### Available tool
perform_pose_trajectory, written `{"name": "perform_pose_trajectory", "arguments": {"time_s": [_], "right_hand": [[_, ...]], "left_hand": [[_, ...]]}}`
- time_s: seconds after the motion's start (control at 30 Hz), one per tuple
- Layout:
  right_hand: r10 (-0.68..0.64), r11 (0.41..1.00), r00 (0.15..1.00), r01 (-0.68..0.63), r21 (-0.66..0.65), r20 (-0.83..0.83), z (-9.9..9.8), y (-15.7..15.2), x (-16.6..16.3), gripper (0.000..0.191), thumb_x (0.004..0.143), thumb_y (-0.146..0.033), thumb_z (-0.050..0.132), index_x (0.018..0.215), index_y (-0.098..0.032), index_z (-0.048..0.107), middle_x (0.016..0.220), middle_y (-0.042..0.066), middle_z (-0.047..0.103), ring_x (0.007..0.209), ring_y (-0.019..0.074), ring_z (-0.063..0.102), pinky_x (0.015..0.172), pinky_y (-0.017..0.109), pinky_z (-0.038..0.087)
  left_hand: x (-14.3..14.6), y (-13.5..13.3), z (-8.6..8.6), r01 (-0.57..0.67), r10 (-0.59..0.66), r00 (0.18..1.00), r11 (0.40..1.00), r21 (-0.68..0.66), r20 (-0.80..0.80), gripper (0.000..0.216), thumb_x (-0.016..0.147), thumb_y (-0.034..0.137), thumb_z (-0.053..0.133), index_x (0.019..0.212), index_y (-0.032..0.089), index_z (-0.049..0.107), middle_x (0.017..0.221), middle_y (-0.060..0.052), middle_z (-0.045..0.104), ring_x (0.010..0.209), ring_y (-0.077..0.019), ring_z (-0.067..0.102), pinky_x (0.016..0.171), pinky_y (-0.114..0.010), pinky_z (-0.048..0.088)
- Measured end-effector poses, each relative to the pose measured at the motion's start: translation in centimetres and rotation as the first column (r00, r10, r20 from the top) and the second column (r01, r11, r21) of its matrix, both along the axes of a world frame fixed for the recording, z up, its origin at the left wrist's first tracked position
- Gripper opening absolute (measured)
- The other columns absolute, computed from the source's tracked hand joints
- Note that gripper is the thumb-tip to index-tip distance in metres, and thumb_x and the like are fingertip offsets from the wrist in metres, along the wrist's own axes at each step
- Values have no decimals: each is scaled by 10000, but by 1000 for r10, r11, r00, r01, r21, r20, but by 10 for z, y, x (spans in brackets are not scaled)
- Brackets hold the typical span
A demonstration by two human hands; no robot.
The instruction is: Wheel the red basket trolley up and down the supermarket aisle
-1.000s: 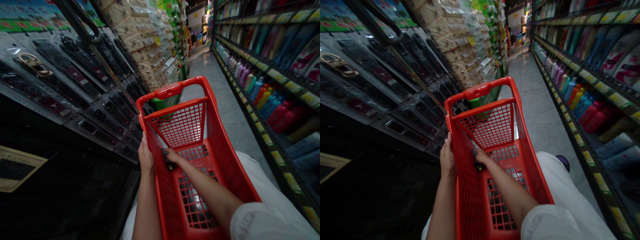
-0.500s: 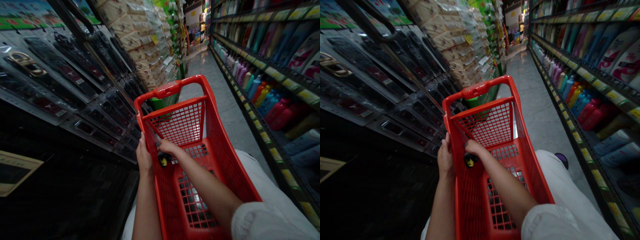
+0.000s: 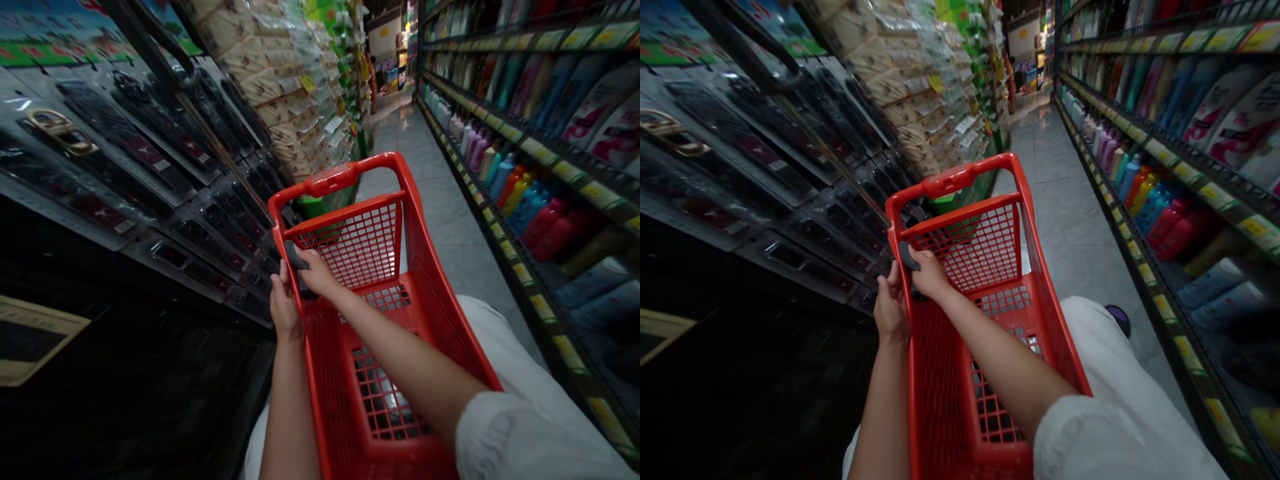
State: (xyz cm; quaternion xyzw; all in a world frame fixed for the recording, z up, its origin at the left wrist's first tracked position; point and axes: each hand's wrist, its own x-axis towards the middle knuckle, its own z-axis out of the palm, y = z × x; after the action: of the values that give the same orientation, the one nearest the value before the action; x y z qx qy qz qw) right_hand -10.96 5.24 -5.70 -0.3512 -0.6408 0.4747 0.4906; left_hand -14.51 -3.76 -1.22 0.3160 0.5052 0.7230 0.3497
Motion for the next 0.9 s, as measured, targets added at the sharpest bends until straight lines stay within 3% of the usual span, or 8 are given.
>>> {"name": "perform_pose_trajectory", "arguments": {"time_s": [0.2, 0.33, 0.47, 0.6, 0.73, 0.9], "right_hand": [[35, 999, 938, -35, -7, 344, 27, -13, 20, 721, 819, -76, 558, 1509, -253, 449, 1217, 55, 627, 1087, 219, 606, 971, 311, 492], [97, 986, 879, -149, 76, 466, 18, -60, 46, 685, 890, -143, 517, 1550, -255, 371, 1252, 98, 594, 1070, 226, 604, 930, 332, 505], [117, 975, 924, -177, 137, 364, -3, -90, 54, 698, 908, -132, 502, 1561, -314, 336, 1337, 90, 526, 1133, 194, 575, 975, 320, 485], [69, 987, 961, -105, 123, 268, 6, -62, 35, 638, 928, -139, 479, 1546, -266, 381, 1300, 95, 538, 1147, 190, 563, 993, 318, 476], [71, 984, 965, -108, 138, 253, 22, -30, 27, 581, 925, -115, 480, 1485, -270, 484, 1250, 60, 590, 1099, 168, 575, 994, 289, 465], [152, 957, 938, -218, 189, 311, 6, -59, 52, 580, 919, -96, 454, 1464, -284, 515, 1283, 64, 606, 1105, 182, 584, 1001, 313, 472]], "left_hand": [[-1, 5, 1, 28, -33, 994, 998, 50, 101, 563, 1060, 420, 232, 1420, 142, 562, 1435, -137, 585, 1383, -190, 504, 1200, -330, 330], [-4, 5, -2, 17, -24, 985, 999, 38, 174, 598, 1037, 508, 283, 1457, 154, 520, 1497, -161, 519, 1350, -215, 545, 1173, -349, 374], [-4, 3, -3, 11, -10, 982, 1000, -7, 186, 606, 1035, 518, 274, 1471, 164, 503, 1537, -139, 476, 1363, -216, 531, 1167, -336, 376], [0, 1, 2, 25, -20, 974, 999, -21, 225, 648, 1047, 488, 193, 1512, 101, 425, 1525, -177, 478, 1369, -207, 524, 1170, -326, 366], [-1, 1, 1, 24, -27, 978, 1000, 17, 207, 648, 1044, 496, 172, 1482, 129, 479, 1544, -157, 456, 1411, -179, 470, 1182, -294, 330], [-7, 2, -5, 10, -6, 979, 1000, -17, 205, 688, 1027, 557, 155, 1454, 160, 521, 1504, -167, 512, 1363, -203, 532, 1161, -340, 361]]}}
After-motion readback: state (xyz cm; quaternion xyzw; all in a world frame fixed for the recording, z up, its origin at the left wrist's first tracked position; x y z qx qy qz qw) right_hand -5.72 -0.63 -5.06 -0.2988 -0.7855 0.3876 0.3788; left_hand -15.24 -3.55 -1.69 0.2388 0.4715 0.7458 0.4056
